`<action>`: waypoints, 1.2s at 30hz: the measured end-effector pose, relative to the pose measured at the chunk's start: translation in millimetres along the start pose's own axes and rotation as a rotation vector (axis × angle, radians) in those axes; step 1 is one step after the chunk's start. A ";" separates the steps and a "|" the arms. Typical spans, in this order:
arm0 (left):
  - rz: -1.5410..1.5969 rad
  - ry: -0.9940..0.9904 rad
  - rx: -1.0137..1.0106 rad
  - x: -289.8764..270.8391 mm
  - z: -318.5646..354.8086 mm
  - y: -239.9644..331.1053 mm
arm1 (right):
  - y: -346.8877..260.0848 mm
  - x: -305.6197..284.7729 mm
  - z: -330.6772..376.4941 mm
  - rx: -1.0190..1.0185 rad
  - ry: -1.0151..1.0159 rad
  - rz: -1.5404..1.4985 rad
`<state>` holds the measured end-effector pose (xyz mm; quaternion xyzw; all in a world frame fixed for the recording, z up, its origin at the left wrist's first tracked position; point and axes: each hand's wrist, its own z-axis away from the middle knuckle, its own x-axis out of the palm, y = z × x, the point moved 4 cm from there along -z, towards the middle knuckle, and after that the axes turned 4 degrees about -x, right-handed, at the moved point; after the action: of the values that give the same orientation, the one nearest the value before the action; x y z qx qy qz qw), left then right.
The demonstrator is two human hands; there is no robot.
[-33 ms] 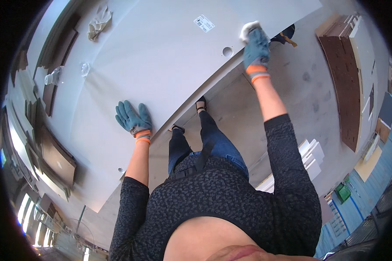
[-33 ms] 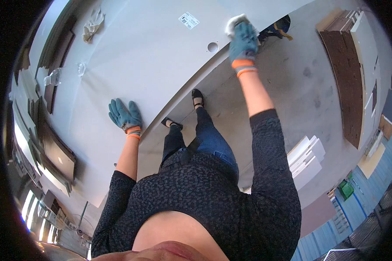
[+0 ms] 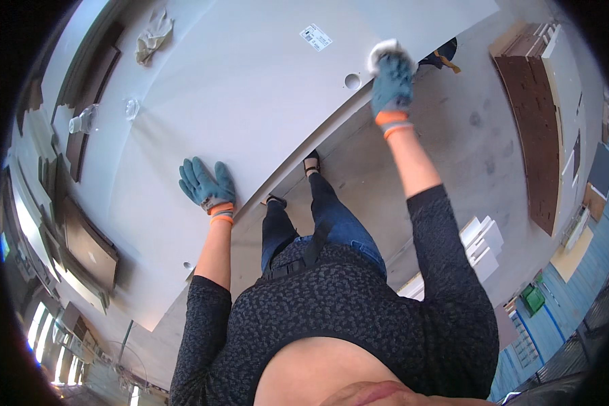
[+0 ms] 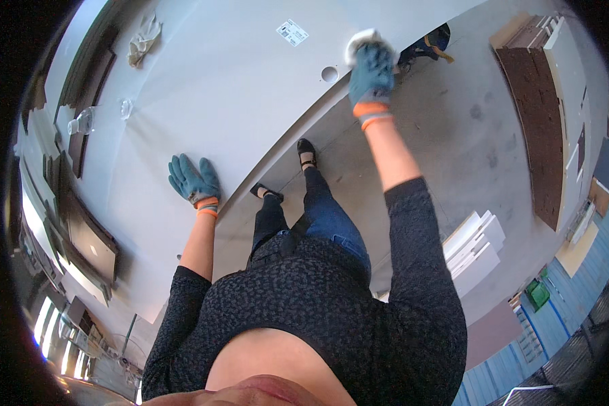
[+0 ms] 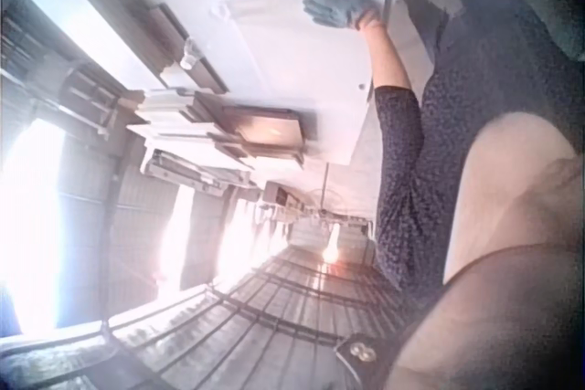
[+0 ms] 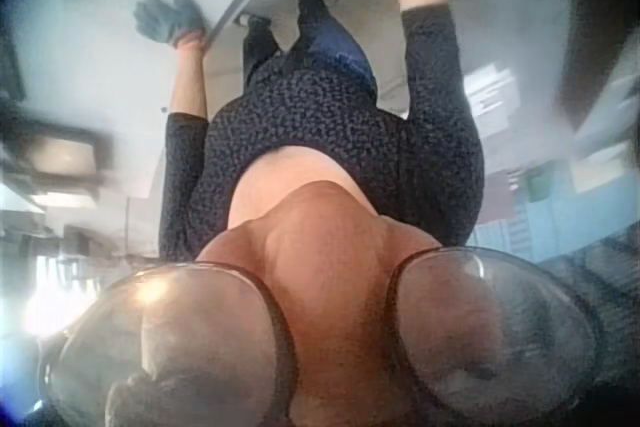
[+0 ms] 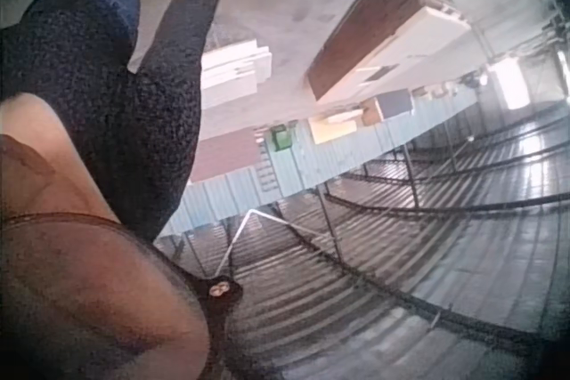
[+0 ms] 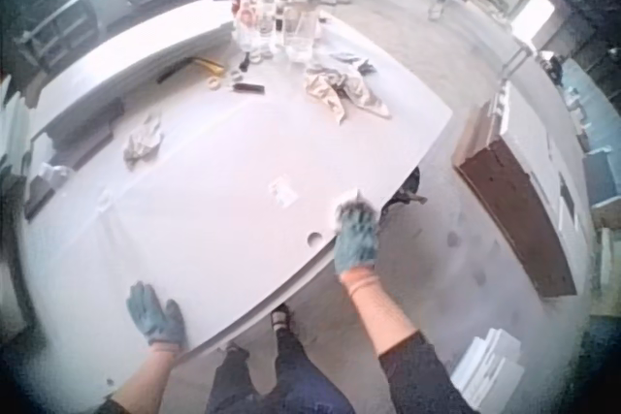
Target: The person clears a cluttered table by moving items into a blue bag, then uses a yellow utility knife to scrape residue from the surface. They wipe the table with a cloth, pour water from a bottle onto the cloth, and continue wiping until the surface is clean.
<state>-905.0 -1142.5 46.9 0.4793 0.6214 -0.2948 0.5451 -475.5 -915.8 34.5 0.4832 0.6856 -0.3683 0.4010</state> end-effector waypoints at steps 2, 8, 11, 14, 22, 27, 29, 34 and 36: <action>-0.005 0.002 0.009 -0.1 -1.4 0.8 | -23.3 -11.1 28.8 0.022 -0.047 -0.116; -0.041 -0.030 0.009 1.9 -0.6 2.4 | 21.8 -6.3 -28.8 0.042 -0.018 -0.036; -0.042 -0.023 0.015 1.2 -1.8 2.4 | 28.1 -8.3 -34.9 0.015 -0.015 -0.086; -0.046 -0.031 0.012 0.8 -0.9 2.3 | 29.3 -9.3 -36.6 0.118 0.021 -0.231; -0.031 -0.058 0.012 6.0 -5.0 3.4 | 66.5 -2.8 -61.5 0.263 0.117 -0.334; -0.074 -0.048 0.012 2.4 1.4 -1.3 | -32.2 -19.7 -15.3 0.072 -0.166 -0.157; -0.054 -0.036 0.027 0.3 0.8 -0.3 | -46.7 -3.6 19.8 0.022 -0.174 -0.124; -0.060 -0.043 0.044 5.5 -0.3 0.9 | -7.9 11.7 -26.7 0.120 -0.076 -0.159; -0.059 -0.056 0.040 4.6 -2.1 -0.9 | 2.3 15.6 -36.7 0.117 -0.064 -0.159</action>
<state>-906.4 -1139.8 42.9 0.4632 0.6136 -0.3364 0.5438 -483.7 -876.7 35.0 0.4378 0.6860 -0.4536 0.3633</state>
